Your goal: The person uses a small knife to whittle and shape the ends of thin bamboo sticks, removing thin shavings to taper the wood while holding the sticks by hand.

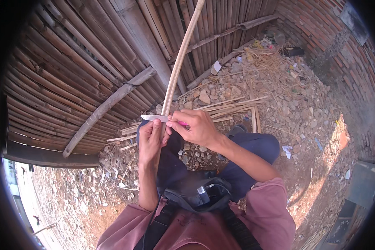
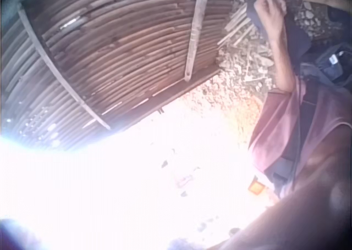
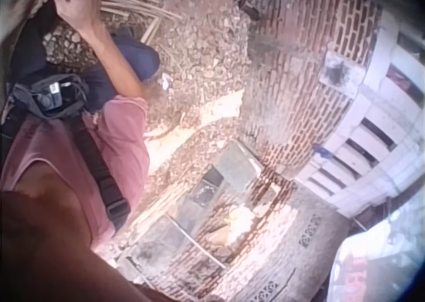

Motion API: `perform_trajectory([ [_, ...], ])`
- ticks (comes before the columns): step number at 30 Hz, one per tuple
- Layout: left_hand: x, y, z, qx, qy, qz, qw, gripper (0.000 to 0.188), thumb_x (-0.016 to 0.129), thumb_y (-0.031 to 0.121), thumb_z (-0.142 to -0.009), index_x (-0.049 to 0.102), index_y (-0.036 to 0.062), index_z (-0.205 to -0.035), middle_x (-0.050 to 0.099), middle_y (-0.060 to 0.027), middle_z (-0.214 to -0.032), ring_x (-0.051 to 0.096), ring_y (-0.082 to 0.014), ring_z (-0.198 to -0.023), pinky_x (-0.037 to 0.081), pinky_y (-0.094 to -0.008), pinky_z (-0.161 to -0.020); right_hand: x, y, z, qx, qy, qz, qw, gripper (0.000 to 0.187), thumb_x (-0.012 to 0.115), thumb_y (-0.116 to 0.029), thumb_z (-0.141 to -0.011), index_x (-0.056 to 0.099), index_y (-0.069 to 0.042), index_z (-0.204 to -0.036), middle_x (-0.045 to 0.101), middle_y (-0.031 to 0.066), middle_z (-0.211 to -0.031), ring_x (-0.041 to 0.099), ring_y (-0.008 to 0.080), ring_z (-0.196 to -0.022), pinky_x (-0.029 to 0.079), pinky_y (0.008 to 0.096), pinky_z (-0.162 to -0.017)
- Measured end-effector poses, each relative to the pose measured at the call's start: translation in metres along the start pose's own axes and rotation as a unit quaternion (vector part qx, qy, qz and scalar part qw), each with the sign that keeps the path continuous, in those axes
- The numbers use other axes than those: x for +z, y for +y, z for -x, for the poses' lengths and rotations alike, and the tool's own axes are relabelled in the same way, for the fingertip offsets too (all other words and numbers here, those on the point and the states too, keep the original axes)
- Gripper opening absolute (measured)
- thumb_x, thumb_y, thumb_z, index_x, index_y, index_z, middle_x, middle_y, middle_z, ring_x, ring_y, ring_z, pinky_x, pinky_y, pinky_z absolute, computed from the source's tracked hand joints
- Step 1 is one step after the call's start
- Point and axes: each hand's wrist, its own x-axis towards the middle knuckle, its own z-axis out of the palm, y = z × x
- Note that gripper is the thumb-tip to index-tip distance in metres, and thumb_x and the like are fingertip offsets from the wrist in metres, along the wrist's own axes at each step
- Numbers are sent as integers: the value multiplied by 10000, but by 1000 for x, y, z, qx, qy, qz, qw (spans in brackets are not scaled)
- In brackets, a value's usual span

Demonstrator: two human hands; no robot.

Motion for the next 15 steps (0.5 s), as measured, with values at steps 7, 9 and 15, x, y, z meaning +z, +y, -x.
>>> perform_trajectory([
  [7, 5, 6, 1, -4, 23, -38, 999, 509, 513, 369, -1157, 671, 15, -826, 531, 26, -606, 434, -35, -499, 301, -218, -452, -3, -6, 0, -4, 8, 35, 999, 142, 815, -160, -927, 757, -31, -909, 645, 92, -718, 633, 250, -597, 484, 383, -556],
  [9, 1, 5, 1, -9, 13, -57, 998, 526, 507, 393, -1155, 674, 15, -830, 566, 14, -626, 441, -28, -490, 318, -205, -444, -3, -7, 0, -1, 12, 39, 999, 138, 816, -162, -927, 762, -36, -915, 627, 89, -703, 628, 253, -594, 480, 389, -552],
  [15, 9, 14, 0, -30, 46, -114, 992, 595, 511, 431, -1148, 642, 25, -733, 497, 33, -538, 400, -26, -435, 281, -223, -404, -2, -7, 1, -15, 43, 66, 997, 133, 825, -166, -919, 774, -45, -937, 634, 87, -707, 638, 256, -591, 474, 392, -542],
])
